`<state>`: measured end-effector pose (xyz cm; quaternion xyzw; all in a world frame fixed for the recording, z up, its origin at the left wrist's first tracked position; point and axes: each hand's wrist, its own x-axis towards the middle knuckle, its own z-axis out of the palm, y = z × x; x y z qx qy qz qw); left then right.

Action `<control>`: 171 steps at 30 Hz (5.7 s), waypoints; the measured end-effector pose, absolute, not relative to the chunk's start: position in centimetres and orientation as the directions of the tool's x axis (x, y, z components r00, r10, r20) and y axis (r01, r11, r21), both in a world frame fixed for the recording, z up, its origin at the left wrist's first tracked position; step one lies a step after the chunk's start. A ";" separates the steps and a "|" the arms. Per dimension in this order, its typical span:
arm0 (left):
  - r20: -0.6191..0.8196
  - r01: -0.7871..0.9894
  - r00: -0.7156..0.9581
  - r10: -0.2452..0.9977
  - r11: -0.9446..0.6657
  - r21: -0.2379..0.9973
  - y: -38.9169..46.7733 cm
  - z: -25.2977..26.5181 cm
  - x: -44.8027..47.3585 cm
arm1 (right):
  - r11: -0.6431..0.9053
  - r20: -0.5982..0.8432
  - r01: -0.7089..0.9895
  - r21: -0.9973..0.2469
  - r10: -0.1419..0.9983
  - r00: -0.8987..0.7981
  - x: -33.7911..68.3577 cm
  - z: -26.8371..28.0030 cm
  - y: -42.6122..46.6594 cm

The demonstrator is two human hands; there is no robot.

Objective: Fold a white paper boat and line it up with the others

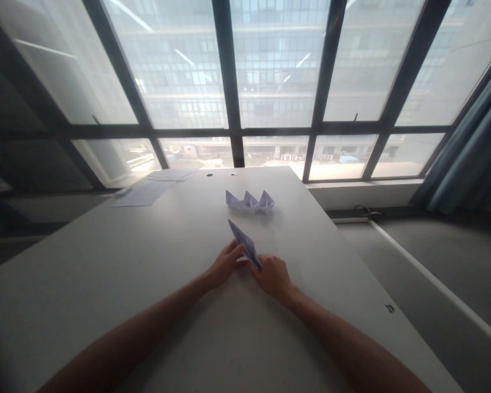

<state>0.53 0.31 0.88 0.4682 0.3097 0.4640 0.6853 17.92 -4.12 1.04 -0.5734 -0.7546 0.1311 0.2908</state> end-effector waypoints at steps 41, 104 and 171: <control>-0.058 -0.124 0.485 0.873 0.134 0.983 0.7 0.6 0.2 | 0.069 0.060 0.204 -0.976 0.997 -0.051 19.0 0.5 -1.9; -0.088 0.002 0.560 0.824 0.104 0.995 0.8 1.0 0.2 | -0.073 -0.052 -0.122 -0.990 0.984 -0.171 19.8 0.8 -1.4; 0.332 0.327 -0.072 0.940 -0.292 0.898 2.4 -0.8 -0.8 | 0.198 0.142 0.796 -0.572 0.980 -0.141 18.2 5.5 -0.2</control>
